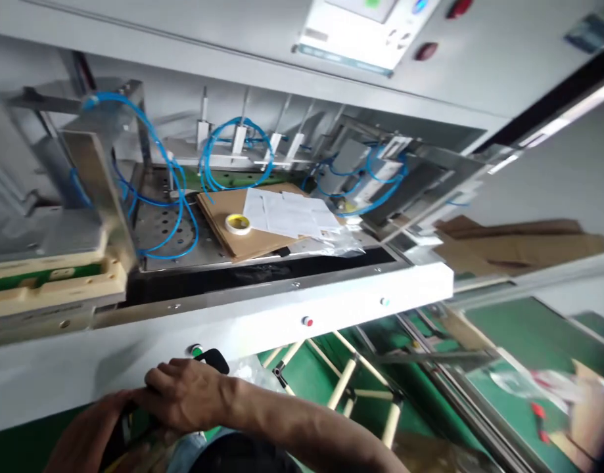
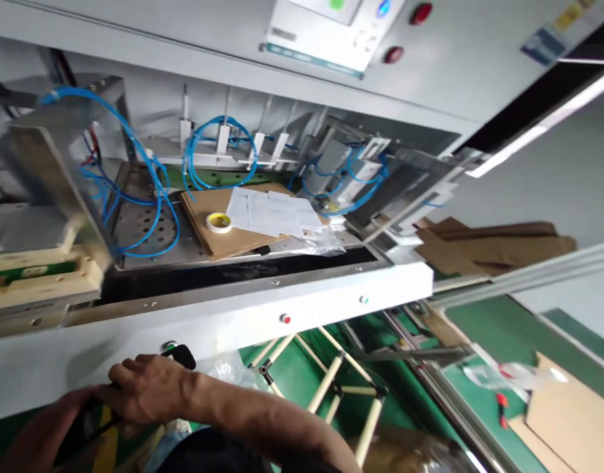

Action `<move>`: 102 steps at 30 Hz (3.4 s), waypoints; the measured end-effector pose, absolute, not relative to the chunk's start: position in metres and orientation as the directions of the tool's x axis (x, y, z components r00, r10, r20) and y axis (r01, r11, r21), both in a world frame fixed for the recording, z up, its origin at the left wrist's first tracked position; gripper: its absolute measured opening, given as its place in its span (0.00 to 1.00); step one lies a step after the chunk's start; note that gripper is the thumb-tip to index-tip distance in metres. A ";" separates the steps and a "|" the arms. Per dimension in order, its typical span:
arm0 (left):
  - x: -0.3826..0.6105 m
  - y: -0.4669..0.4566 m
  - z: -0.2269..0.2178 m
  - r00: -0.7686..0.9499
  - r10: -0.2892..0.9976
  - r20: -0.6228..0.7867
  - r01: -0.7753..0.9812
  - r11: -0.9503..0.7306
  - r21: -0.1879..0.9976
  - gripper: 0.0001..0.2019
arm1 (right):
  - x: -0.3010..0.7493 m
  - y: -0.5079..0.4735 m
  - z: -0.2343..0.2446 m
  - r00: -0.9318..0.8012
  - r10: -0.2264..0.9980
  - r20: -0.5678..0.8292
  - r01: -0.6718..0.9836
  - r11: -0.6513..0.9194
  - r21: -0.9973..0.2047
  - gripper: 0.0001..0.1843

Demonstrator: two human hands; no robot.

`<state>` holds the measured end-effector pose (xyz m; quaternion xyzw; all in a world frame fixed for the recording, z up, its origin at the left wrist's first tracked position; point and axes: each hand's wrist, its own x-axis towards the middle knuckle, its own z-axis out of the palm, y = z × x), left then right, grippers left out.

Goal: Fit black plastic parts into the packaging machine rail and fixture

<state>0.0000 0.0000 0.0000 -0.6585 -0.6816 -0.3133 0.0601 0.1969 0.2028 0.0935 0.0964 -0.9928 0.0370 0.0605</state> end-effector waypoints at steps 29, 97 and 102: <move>0.136 0.232 0.070 0.146 0.824 0.547 0.972 -0.222 0.076 0.26 | 0.427 0.288 -0.014 -0.357 0.716 0.600 0.761 0.595 -0.258 0.18; 0.156 0.191 0.026 -0.258 0.628 0.735 0.876 -0.169 0.452 0.04 | 0.406 0.345 0.051 -0.609 0.556 0.566 0.501 0.823 -0.268 0.08; 0.154 0.201 0.025 -0.402 0.630 0.664 0.825 -0.066 0.562 0.06 | 0.407 0.355 0.057 -0.662 0.533 0.527 0.468 0.843 -0.264 0.04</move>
